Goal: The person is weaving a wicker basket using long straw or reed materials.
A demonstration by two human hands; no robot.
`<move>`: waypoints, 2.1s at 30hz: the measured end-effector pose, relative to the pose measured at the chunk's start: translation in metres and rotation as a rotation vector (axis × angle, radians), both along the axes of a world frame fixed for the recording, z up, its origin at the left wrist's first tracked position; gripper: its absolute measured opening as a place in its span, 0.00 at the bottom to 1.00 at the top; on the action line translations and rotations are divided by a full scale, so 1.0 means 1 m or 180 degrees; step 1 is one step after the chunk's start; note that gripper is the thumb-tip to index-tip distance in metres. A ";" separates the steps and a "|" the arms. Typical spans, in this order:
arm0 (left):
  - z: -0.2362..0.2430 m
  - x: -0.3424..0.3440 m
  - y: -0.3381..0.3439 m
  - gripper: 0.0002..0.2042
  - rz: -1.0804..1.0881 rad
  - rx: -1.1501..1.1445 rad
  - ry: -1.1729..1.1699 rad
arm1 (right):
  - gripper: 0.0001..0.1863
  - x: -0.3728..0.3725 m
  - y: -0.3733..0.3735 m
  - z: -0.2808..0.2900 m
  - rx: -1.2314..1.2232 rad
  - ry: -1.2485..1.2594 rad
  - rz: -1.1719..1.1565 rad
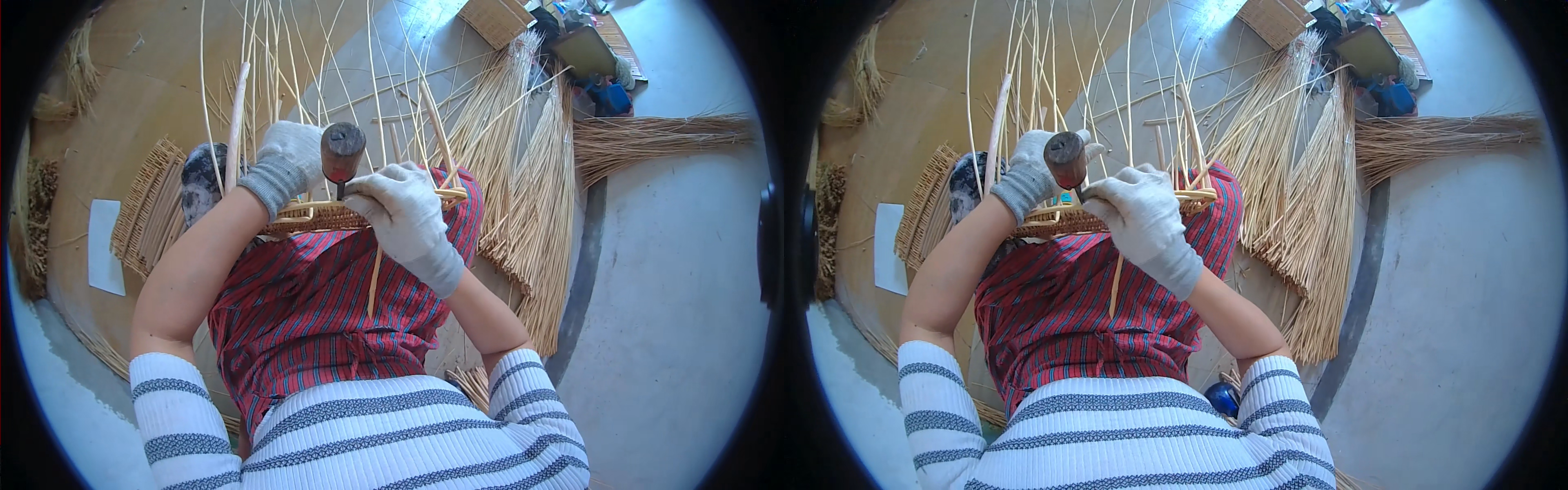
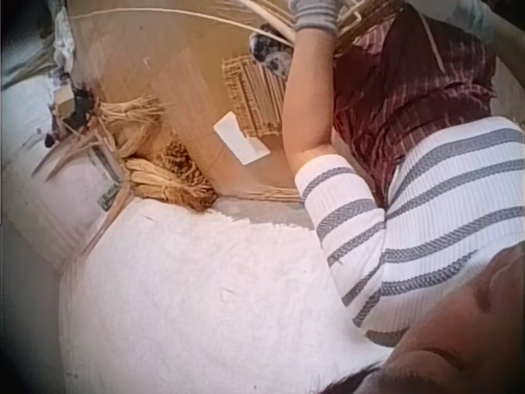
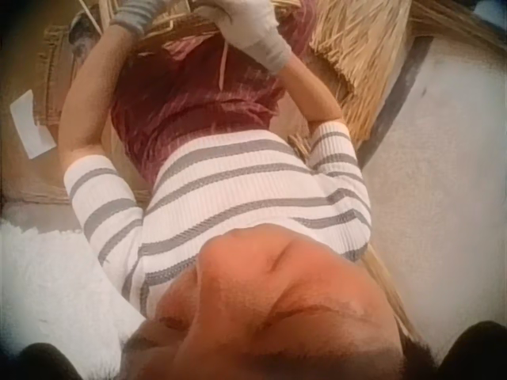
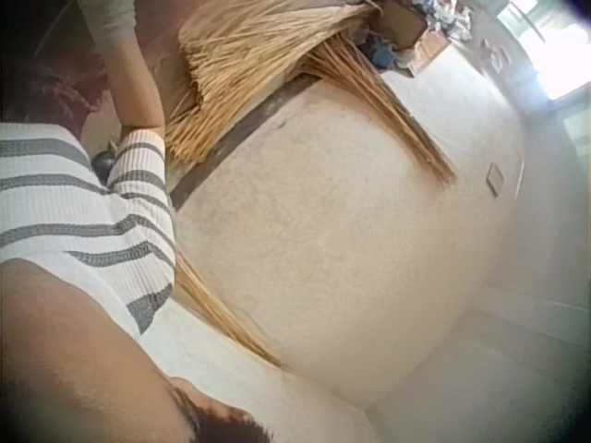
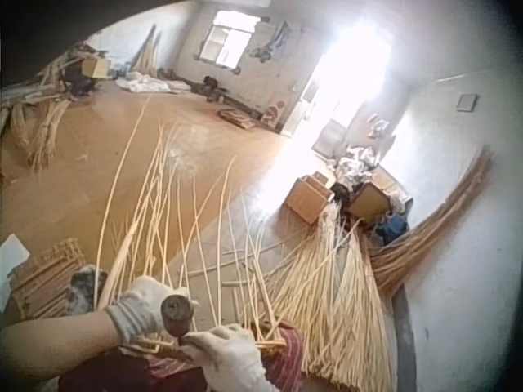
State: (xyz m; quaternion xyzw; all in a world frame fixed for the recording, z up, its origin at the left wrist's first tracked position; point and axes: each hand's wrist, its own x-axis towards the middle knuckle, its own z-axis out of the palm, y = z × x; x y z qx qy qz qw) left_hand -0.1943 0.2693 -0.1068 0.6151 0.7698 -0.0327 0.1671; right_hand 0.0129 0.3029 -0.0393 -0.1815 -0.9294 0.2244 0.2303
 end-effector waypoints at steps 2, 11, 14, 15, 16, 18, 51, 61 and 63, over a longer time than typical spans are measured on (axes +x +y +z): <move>0.003 -0.001 0.000 0.19 0.0000 -0.0025 -0.0213 | 0.10 0.000 0.000 0.001 0.0383 0.0004 0.0127; 0.002 0.004 -0.009 0.15 -0.0116 0.0575 0.0061 | 0.18 0.007 0.046 0.016 -0.0781 -0.1358 0.1512; -0.003 0.003 -0.011 0.14 -0.0167 0.0893 0.0093 | 0.20 0.004 0.057 0.017 -0.0845 -0.1397 0.1607; -0.005 0.001 -0.009 0.14 -0.0336 0.0946 0.0268 | 0.17 0.003 0.058 0.016 -0.0894 -0.1191 0.1624; -0.007 0.000 -0.008 0.13 -0.0403 0.0725 0.0476 | 0.17 0.001 0.058 0.017 -0.0899 -0.1226 0.1607; -0.009 -0.001 -0.007 0.12 -0.0294 0.0797 0.0240 | 0.14 -0.001 0.055 0.018 -0.0822 -0.1196 0.1433; 0.025 0.015 -0.016 0.19 -0.0019 0.0716 -0.0051 | 0.22 -0.058 0.056 0.021 -0.1481 -0.2908 0.1346; 0.024 -0.015 -0.010 0.14 0.0476 0.1129 -0.0313 | 0.24 -0.037 0.041 0.018 -0.1612 -0.1549 0.0823; 0.017 -0.018 -0.010 0.12 0.0245 0.1103 -0.0062 | 0.23 -0.032 0.032 0.005 -0.2174 -0.0710 0.1119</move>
